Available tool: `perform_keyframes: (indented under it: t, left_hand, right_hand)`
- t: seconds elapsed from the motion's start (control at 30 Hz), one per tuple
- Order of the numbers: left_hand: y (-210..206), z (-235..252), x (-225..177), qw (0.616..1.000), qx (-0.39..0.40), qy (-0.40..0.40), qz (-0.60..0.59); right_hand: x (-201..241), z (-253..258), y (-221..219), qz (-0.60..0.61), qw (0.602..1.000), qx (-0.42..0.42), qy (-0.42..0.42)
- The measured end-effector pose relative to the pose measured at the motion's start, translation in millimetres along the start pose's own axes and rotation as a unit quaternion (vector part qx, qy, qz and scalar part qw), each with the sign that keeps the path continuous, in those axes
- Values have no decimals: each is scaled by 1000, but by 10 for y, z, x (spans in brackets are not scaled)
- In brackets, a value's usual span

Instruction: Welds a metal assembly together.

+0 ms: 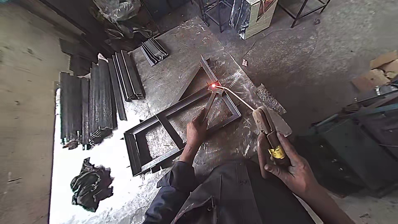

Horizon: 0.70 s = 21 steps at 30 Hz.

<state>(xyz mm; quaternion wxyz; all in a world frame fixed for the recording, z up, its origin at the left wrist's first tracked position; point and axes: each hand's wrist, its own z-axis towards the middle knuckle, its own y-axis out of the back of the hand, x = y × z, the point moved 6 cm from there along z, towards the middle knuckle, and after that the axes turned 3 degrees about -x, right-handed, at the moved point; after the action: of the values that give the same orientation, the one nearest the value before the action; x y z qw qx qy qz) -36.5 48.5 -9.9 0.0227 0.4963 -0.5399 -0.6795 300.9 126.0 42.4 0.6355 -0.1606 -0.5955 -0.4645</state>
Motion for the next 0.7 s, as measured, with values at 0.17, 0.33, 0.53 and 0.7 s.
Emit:
perform_keyframes:
  t: [0.17, 0.33, 0.53, 0.7]
  left_hand:
    - [4, -2, -11, 1000, 2, 6, 0]
    - [-2, 2, 18, 1000, -4, 2, -19]
    - [-39, 2, 91, 1000, 6, 1, 10]
    - [-14, 15, 39, 1000, -1, 2, -9]
  right_hand:
    - [-38, 24, -20, -8, 1000, -5, 4]
    - [-74, 44, -66, 4, 1000, -3, -2]
    - [-24, 44, -60, -24, 1000, 3, -5]
    - [-64, 44, -69, -2, 1000, -4, -1]
